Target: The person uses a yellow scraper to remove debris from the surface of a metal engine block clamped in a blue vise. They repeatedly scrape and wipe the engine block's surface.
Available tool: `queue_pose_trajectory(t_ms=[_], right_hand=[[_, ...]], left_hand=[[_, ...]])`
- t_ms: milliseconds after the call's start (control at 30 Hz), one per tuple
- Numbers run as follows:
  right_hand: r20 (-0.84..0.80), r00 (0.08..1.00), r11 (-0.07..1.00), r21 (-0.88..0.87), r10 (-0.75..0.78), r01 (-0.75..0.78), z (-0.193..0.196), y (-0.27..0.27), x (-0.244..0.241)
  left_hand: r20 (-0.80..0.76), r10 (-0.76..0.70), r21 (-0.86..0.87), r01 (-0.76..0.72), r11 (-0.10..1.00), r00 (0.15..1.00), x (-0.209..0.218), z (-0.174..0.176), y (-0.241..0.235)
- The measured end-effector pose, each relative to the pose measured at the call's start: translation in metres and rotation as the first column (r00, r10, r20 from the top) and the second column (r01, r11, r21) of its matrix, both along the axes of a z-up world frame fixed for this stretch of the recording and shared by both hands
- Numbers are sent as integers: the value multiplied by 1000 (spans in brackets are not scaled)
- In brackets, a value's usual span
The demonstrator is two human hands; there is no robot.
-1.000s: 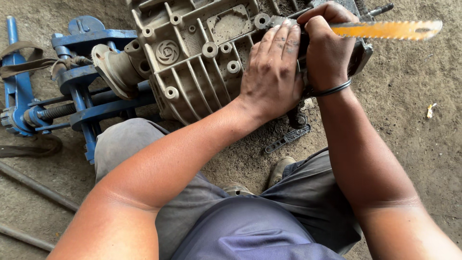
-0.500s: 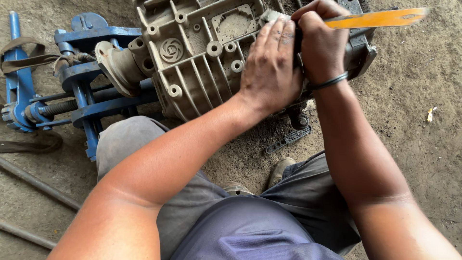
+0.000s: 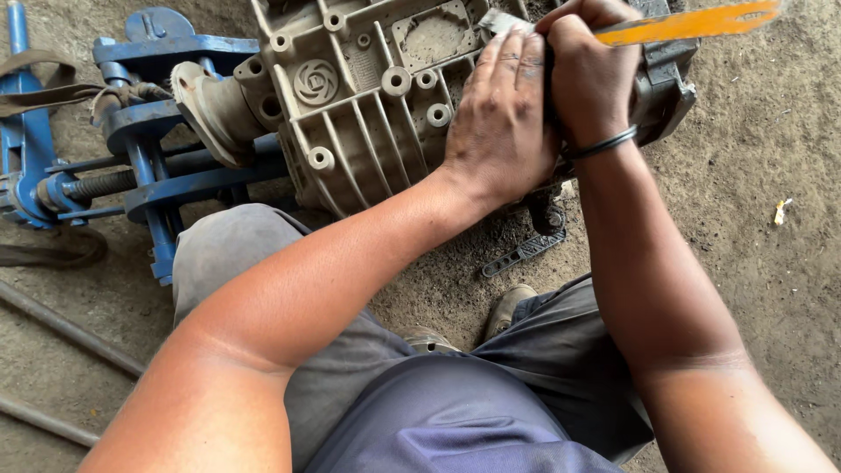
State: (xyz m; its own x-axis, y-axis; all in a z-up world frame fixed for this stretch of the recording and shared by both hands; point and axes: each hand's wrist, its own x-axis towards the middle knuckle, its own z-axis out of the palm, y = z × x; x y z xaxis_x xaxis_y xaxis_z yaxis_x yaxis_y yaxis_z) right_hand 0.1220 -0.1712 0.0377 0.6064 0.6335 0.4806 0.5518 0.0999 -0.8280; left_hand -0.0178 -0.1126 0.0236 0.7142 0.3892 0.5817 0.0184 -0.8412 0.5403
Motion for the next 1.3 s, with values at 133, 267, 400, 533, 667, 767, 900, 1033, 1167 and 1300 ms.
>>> queue_pose_trajectory(t_ms=[133, 267, 400, 533, 667, 767, 900, 1033, 1167, 1300], right_hand=[[-65, 998, 1000, 15, -2, 3, 3, -7, 2], [67, 997, 999, -14, -29, 30, -3, -1, 0], [49, 998, 999, -37, -36, 38, 0, -14, -5], [-43, 999, 1000, 9, -13, 14, 2, -7, -16], [-210, 975, 995, -50, 69, -81, 17, -9, -33], [-137, 971, 969, -122, 198, -215, 28, -14, -35], [-50, 942, 913, -234, 332, -334, 36, -22, -29], [351, 906, 895, -442, 236, -61, 44, -31, -37], [447, 855, 916, -395, 264, -77, 46, -29, -45], [438, 852, 931, -335, 288, -143, 40, -24, -44]], left_hand=[[16, -5, -14, 6, 1000, 1000, -1, 0, -1], [21, 26, 11, -26, 1000, 999, 2, 0, 4], [53, 15, 32, -17, 999, 998, -5, 0, 2], [93, 68, 116, -78, 990, 993, -2, -5, 13], [106, 72, 102, -83, 991, 992, 1, -9, 32], [44, 64, 25, -65, 998, 997, 1, -10, 45], [90, 64, 74, -70, 995, 994, -4, -9, 59], [128, 32, 150, -51, 987, 991, -8, -8, 66], [137, 54, 170, -77, 982, 989, -9, -8, 67], [228, -2, 241, -55, 969, 974, -15, -1, 72]])
